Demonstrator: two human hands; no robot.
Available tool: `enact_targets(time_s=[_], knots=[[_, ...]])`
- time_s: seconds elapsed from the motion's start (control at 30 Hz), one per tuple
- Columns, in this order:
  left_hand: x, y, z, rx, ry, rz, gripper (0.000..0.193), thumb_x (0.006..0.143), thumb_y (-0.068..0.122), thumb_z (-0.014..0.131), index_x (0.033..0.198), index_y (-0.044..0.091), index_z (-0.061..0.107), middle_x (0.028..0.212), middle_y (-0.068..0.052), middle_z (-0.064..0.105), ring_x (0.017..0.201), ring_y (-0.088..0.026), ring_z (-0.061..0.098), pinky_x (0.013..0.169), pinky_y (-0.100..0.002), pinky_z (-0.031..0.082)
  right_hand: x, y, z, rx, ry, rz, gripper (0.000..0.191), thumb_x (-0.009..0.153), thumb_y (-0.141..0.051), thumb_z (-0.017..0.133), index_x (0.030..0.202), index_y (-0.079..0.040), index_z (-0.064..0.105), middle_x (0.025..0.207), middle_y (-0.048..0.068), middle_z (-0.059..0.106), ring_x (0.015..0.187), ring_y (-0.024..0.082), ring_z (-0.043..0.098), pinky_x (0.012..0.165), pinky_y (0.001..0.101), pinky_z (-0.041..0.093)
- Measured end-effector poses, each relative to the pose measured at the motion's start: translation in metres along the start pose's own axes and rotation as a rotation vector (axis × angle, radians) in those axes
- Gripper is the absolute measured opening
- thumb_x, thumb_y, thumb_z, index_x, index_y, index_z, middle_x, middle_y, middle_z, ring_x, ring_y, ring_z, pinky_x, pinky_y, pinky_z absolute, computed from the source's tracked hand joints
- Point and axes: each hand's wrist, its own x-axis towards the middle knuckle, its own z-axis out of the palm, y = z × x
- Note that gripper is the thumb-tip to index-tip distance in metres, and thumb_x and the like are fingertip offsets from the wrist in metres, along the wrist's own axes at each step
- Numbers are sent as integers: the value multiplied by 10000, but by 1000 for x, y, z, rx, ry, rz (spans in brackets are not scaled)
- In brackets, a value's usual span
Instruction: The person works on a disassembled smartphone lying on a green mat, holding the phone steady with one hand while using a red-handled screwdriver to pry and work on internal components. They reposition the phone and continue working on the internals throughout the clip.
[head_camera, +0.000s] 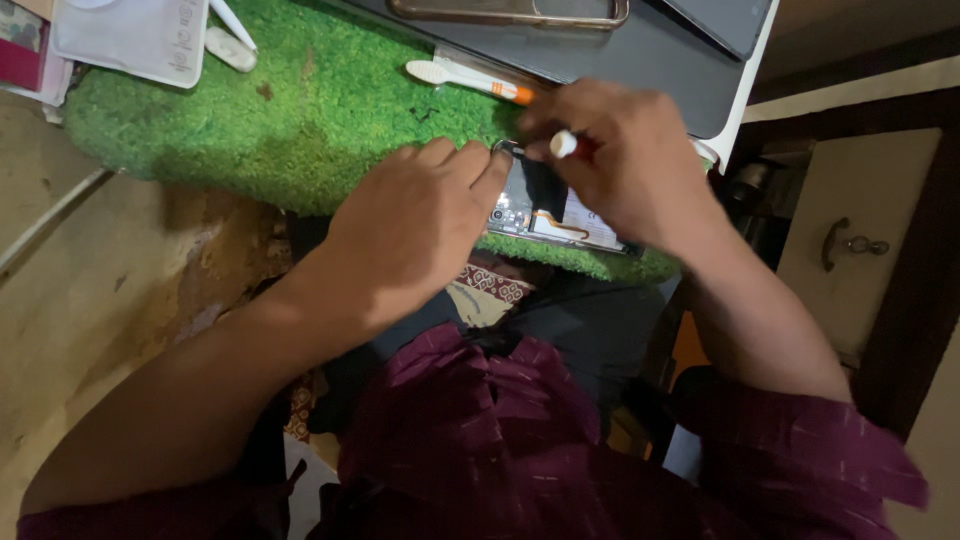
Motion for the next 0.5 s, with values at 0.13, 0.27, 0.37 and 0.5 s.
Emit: enact_targets(time_s=[0.13,0.27,0.37,0.5], knots=[[0,1,-1,-8,20,16,403,1003,85,518,1368,-71,589,1044,-134,645,920,-235,630,808,-378,549,-4,-3,-24,563,-3,165,468,998,47,607,1435,-58,478,1198,128,623,883,154,622,619,245,503],[-2,3,-4,30,1,2,419,946,82,550,1341,-48,605,1037,-116,653,933,-240,631,801,-379,546,-11,1,-25,978,137,104,415,1120,78,435,1500,-74,370,1268,168,581,978,180,639,819,260,543],[0,6,-7,103,-4,3,429,935,91,550,1338,-47,605,1015,-116,653,926,-230,630,787,-367,543,-13,6,-1,1084,350,133,373,1103,52,433,1440,-70,329,1269,179,599,1118,232,697,995,347,632],[0,12,-11,179,-28,-14,417,937,116,551,1318,-43,606,1001,-119,645,894,-217,618,759,-353,536,-19,8,28,913,454,65,381,1190,-1,443,1525,-103,291,1315,163,578,1123,246,721,1017,394,658]])
